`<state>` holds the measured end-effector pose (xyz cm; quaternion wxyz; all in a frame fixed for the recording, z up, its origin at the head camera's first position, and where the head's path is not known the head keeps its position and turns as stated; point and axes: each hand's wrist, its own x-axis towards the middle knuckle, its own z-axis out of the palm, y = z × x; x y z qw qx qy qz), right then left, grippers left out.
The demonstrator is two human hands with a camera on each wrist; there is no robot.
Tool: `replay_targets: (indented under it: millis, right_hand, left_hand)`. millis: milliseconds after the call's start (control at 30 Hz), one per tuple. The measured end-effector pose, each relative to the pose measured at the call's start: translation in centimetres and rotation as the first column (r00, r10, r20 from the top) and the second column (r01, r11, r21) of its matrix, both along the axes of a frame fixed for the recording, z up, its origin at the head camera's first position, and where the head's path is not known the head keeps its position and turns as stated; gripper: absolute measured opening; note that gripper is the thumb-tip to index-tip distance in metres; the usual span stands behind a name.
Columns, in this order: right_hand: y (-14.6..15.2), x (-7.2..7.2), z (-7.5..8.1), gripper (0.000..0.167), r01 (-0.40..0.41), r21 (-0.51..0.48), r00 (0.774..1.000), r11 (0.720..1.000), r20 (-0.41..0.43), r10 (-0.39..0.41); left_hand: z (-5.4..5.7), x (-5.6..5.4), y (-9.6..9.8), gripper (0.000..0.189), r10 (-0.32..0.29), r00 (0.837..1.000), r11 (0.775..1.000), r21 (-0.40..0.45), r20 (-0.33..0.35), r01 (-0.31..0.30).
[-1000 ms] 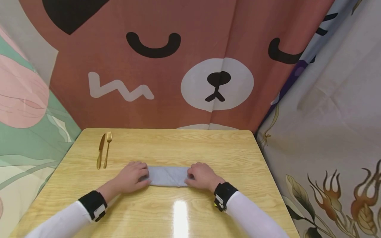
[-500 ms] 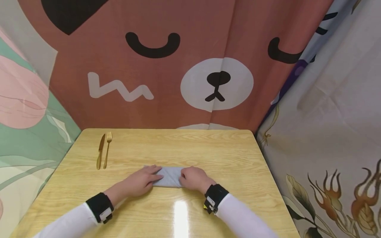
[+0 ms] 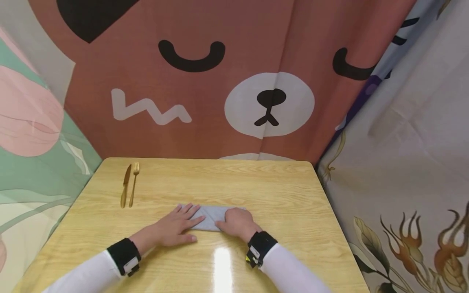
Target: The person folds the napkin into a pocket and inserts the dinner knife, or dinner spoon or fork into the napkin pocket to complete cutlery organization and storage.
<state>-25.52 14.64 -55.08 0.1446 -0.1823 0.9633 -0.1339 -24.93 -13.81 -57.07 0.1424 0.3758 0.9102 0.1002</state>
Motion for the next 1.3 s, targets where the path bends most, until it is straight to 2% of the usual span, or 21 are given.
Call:
replay_targets:
  millis: [100, 200, 300, 400, 500, 667, 900, 1000, 1133, 1300]
  right_hand:
    - [0.0, -0.1, -0.3, 0.054, 0.005, 0.007, 1.0, 1.0, -0.008, -0.005]
    - [-0.1, -0.2, -0.4, 0.053, 0.013, 0.019, 1.0, 1.0, -0.015, -0.013]
    - [-0.1, -0.1, -0.3, 0.052, 0.023, 0.019, 1.0, 1.0, -0.02, -0.022]
    - [-0.3, 0.1, -0.4, 0.05, 0.03, 0.011, 0.999, 0.999, -0.037, -0.03]
    - [-0.6, 0.4, -0.8, 0.052, 0.053, 0.014, 0.997, 0.998, -0.048, -0.053]
    - [-1.3, 0.7, -0.9, 0.062, 0.11, 0.043, 0.993, 0.993, -0.045, -0.108]
    - [-1.8, 1.0, -0.8, 0.062, 0.16, 0.057, 0.986, 0.985, -0.048, -0.158]
    - [-1.7, 0.9, -0.9, 0.063, 0.169, 0.065, 0.985, 0.983, -0.055, -0.166]
    - [-1.5, 0.5, -0.8, 0.063, 0.175, 0.079, 0.983, 0.981, -0.066, -0.17]
    - [-1.2, -0.1, -0.4, 0.057, 0.155, 0.082, 0.984, 0.984, -0.1, -0.147]
  left_hand:
    - [0.1, 0.0, 0.0, 0.076, 0.004, 1.0, 1.0, -0.009, 0.009, -0.004]
    - [0.1, 0.0, 0.1, 0.069, 0.011, 1.0, 1.0, 0.006, 0.006, -0.011]
    - [-0.2, -0.3, -0.1, 0.057, 0.035, 0.999, 0.997, 0.072, 0.006, -0.035]
    - [-0.1, -0.8, -0.5, 0.046, 0.057, 0.998, 0.984, 0.167, 0.009, -0.058]
    - [0.1, -1.5, -1.1, 0.037, 0.069, 0.997, 0.971, 0.232, -0.026, -0.061]
    - [0.3, -2.1, -2.0, 0.029, 0.084, 0.993, 0.966, 0.251, -0.081, -0.061]
    - [0.8, -2.3, -2.8, 0.028, 0.154, 0.987, 0.962, 0.235, -0.054, -0.137]
    - [0.9, -2.4, -2.8, 0.028, 0.15, 0.987, 0.964, 0.233, -0.064, -0.132]
    - [0.8, -2.2, -2.6, 0.027, 0.136, 0.985, 0.965, 0.237, -0.101, -0.109]
    - [0.6, -1.4, -2.3, 0.028, 0.151, 0.981, 0.968, 0.219, -0.118, -0.123]
